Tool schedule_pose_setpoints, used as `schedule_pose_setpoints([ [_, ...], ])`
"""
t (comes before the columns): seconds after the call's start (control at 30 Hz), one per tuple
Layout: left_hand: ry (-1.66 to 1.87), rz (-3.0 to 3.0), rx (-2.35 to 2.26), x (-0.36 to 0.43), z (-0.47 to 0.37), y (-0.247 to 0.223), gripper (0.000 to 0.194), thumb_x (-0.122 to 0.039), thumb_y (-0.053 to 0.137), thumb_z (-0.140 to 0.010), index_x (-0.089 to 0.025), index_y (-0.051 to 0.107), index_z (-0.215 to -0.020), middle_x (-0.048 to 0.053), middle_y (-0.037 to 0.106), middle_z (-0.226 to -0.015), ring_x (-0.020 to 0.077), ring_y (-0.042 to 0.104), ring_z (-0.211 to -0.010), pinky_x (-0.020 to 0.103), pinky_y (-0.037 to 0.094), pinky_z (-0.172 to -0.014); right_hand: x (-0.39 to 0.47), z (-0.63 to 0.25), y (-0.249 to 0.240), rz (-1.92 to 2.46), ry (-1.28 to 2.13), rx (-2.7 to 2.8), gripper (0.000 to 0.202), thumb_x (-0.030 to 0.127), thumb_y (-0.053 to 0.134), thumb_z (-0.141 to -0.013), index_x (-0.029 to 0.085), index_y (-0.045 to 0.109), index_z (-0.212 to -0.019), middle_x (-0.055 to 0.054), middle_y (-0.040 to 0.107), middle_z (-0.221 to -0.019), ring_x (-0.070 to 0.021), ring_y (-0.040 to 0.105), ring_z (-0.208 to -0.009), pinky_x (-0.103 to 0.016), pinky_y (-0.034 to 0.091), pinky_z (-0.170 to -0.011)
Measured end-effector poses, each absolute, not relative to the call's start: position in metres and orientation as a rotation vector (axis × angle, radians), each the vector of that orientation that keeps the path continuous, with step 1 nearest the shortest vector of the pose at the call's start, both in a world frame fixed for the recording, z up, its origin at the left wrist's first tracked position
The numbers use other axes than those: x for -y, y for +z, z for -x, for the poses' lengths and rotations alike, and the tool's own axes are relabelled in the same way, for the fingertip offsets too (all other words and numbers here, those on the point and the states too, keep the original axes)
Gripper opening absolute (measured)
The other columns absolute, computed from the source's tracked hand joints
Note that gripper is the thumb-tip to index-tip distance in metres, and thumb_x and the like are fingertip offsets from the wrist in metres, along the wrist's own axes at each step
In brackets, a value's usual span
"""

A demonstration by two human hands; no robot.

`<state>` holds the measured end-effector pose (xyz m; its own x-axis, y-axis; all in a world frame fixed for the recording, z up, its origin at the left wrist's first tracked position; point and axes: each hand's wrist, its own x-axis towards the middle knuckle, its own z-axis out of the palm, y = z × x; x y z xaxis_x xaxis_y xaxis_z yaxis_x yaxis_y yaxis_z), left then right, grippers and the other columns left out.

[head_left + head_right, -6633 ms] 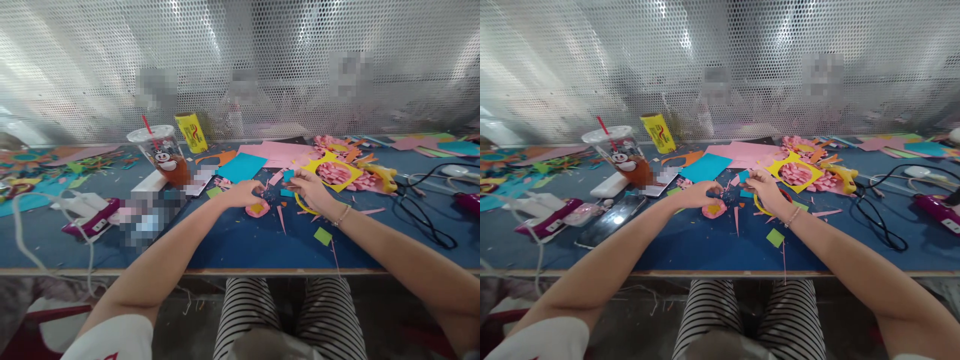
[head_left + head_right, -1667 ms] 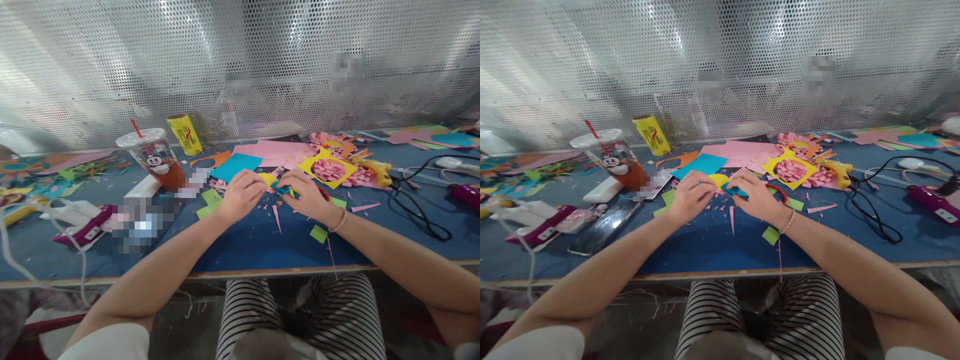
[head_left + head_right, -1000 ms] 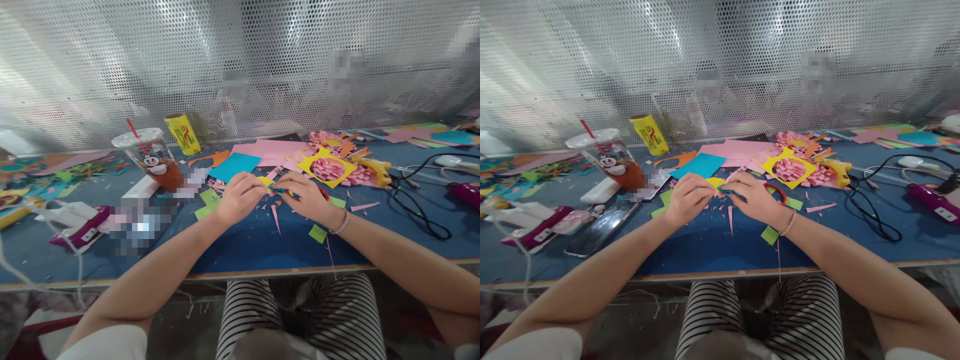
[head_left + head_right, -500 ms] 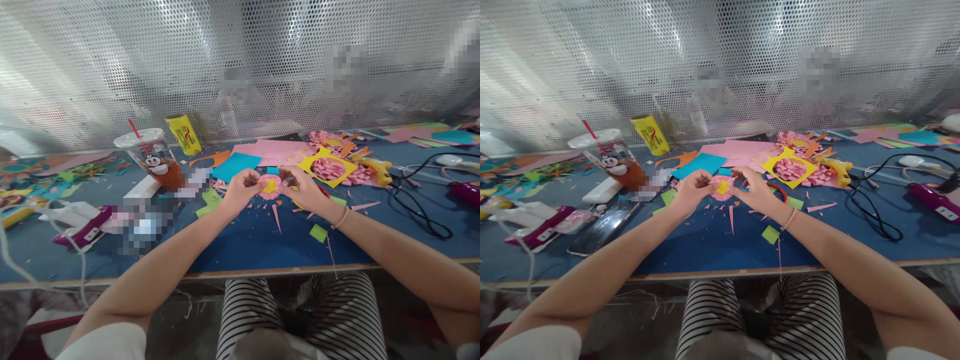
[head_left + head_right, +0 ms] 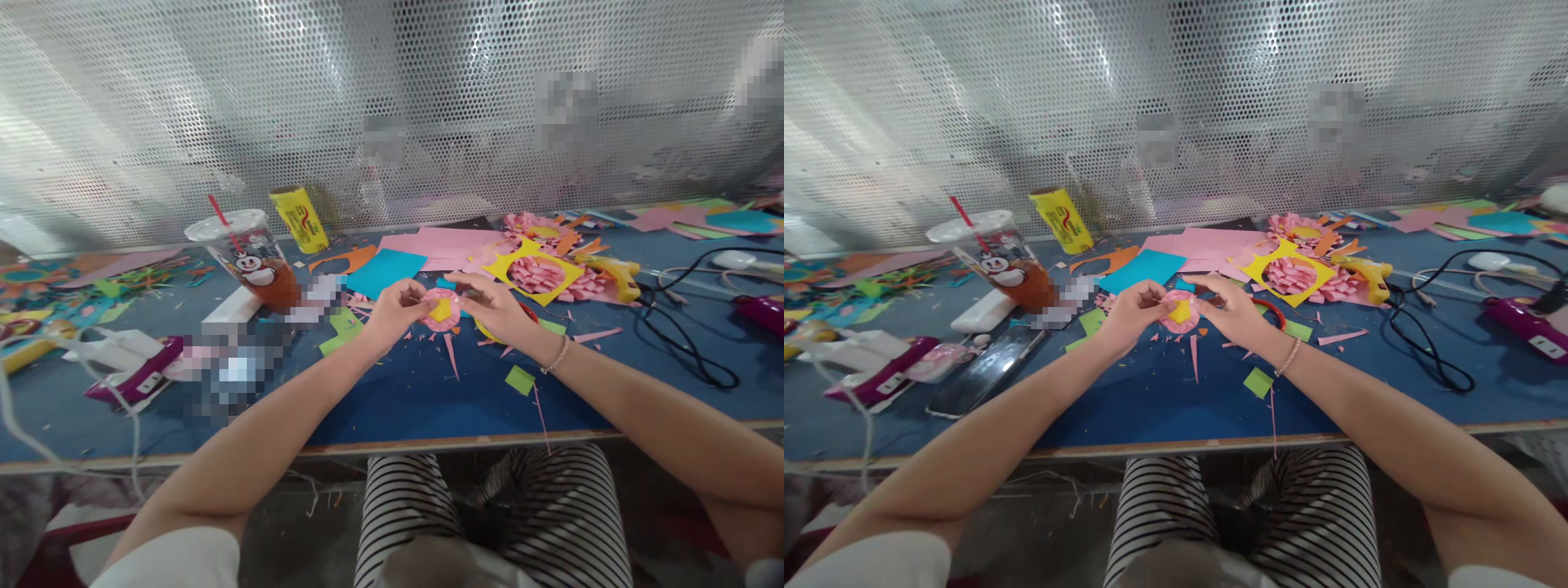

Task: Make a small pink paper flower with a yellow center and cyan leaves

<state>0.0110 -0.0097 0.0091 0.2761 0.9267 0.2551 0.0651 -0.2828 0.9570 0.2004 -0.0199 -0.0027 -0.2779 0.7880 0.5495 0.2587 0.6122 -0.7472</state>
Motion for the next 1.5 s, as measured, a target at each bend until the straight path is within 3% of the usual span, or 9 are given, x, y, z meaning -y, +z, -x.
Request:
schedule_pose_setpoints([
  [0.87, 0.956, -1.402, -0.937, 0.01, -0.009, 0.012, 0.029, -0.032, 0.072, -0.063, -0.014, 0.051, -0.072, -0.003, 0.053, -0.065, 0.0055, 0.051, -0.053, 0.02, 0.047, -0.05, 0.019, -0.201, -0.004, 0.884, 0.726, 1.858, 0.035, 0.036, 0.053, -0.081, 0.022, 0.057, -0.114, -0.008, 0.06, -0.11, -0.018, 0.057, -0.099, -0.036, 0.05, -0.082],
  [1.0, 0.95, -1.398, -0.954, 0.008, -0.007, 0.012, 0.031, -0.033, 0.073, -0.061, -0.014, 0.051, -0.072, -0.003, 0.053, -0.065, 0.0065, 0.052, -0.055, 0.021, 0.048, -0.051, 0.017, -0.204, -0.002, 0.859, 0.743, 1.841, 0.033, 0.032, 0.045, -0.086, 0.021, 0.053, -0.116, -0.007, 0.061, -0.108, -0.0171, 0.059, -0.097, -0.036, 0.049, -0.084],
  [1.1, 0.956, -1.399, -1.012, 0.005, -0.005, 0.012, 0.033, -0.037, 0.073, -0.06, -0.014, 0.052, -0.072, -0.002, 0.055, -0.066, 0.0073, 0.053, -0.056, 0.023, 0.049, -0.052, 0.009, -0.218, 0.0, 0.999, 0.503, 1.883, 0.03, 0.027, 0.041, -0.087, 0.019, 0.055, -0.113, -0.009, 0.062, -0.104, -0.0188, 0.059, -0.095, -0.038, 0.048, -0.084],
  [1.23, 0.924, -1.467, -1.083, -0.002, -0.001, 0.009, 0.034, -0.038, 0.073, -0.06, -0.014, 0.054, -0.077, 0.0, 0.058, -0.068, 0.0082, 0.055, -0.055, 0.024, 0.049, -0.052, -0.008, -0.246, -0.002, 1.225, 0.079, 2.07, 0.021, 0.021, 0.048, -0.081, 0.014, 0.062, -0.094, -0.012, 0.062, -0.097, -0.0232, 0.057, -0.093, -0.04, 0.044, -0.084],
  [1.33, 0.867, -1.567, -1.13, -0.005, 0.002, 0.007, 0.034, -0.038, 0.073, -0.061, -0.014, 0.055, -0.077, 0.002, 0.061, -0.066, 0.0099, 0.057, -0.052, 0.024, 0.047, -0.05, -0.016, -0.257, -0.006, 1.292, 0.033, 2.18, 0.019, 0.029, 0.054, -0.079, 0.014, 0.064, -0.085, -0.011, 0.062, -0.088, -0.0219, 0.057, -0.084, -0.038, 0.045, -0.078],
  [1.5, 0.792, -1.782, -1.124, -0.011, 0.008, 0.005, 0.028, -0.036, 0.072, -0.061, -0.016, 0.057, -0.073, 0.002, 0.063, -0.064, 0.0117, 0.058, -0.055, 0.023, 0.043, -0.05, -0.01, -0.238, -0.018, 1.148, -0.014, 2.472, 0.028, 0.037, 0.056, -0.08, 0.015, 0.065, -0.095, -0.011, 0.062, -0.096, -0.0238, 0.055, -0.095, -0.039, 0.042, -0.086],
])
